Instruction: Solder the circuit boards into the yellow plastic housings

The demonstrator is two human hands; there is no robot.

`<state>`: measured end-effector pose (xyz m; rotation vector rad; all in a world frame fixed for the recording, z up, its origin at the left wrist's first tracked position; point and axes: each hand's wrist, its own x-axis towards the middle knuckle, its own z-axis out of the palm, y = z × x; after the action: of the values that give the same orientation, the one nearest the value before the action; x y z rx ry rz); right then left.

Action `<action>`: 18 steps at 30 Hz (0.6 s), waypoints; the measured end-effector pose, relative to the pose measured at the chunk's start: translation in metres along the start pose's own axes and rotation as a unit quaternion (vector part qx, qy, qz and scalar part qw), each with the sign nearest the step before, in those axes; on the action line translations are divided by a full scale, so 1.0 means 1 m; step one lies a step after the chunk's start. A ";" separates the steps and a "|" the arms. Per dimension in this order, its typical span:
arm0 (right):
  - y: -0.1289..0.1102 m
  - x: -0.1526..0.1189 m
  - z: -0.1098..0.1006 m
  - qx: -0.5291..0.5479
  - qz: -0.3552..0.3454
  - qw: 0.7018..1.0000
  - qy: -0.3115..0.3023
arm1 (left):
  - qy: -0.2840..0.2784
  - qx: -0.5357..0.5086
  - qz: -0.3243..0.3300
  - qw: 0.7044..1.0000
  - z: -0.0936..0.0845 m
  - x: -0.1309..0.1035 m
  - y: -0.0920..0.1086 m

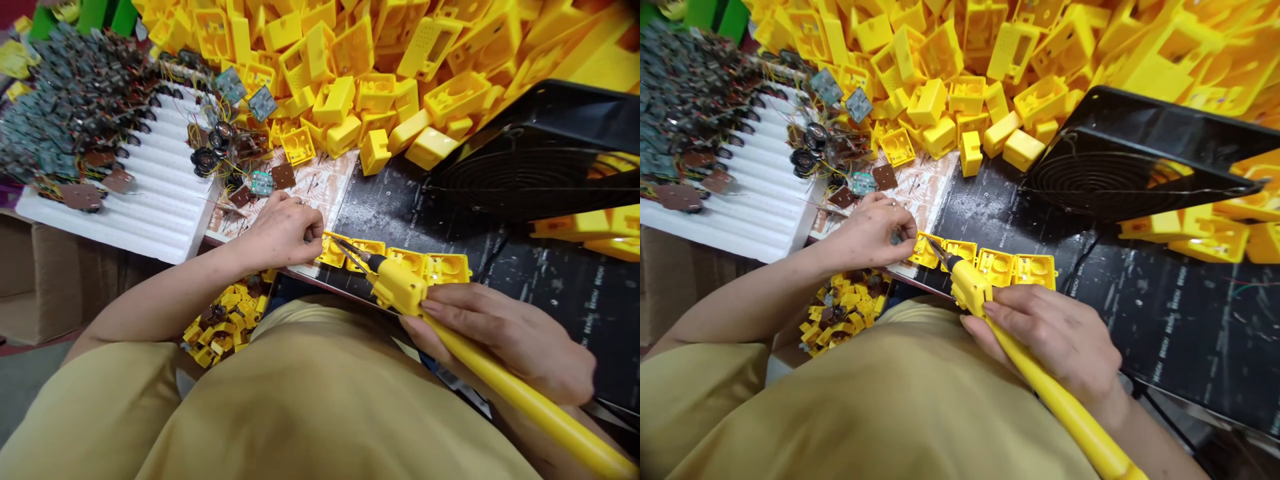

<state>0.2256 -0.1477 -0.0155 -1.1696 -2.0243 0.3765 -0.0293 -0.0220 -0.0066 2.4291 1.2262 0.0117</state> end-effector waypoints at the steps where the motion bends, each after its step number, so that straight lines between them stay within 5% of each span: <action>1: 0.003 0.000 0.001 -0.006 -0.004 1.000 -0.014 | 0.002 -0.003 -0.002 1.000 0.000 0.000 0.000; 10: -0.004 0.030 0.000 -0.039 -0.145 0.989 -0.006 | 0.007 -0.007 -0.020 1.000 0.005 0.001 -0.001; 18: 0.001 0.014 -0.018 -0.013 -0.035 0.999 -0.018 | -0.013 -0.009 -0.019 1.000 0.002 0.004 0.001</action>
<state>0.2352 -0.1369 0.0022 -1.1126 -2.1000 0.3390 -0.0263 -0.0199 -0.0084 2.3825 1.2547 -0.0180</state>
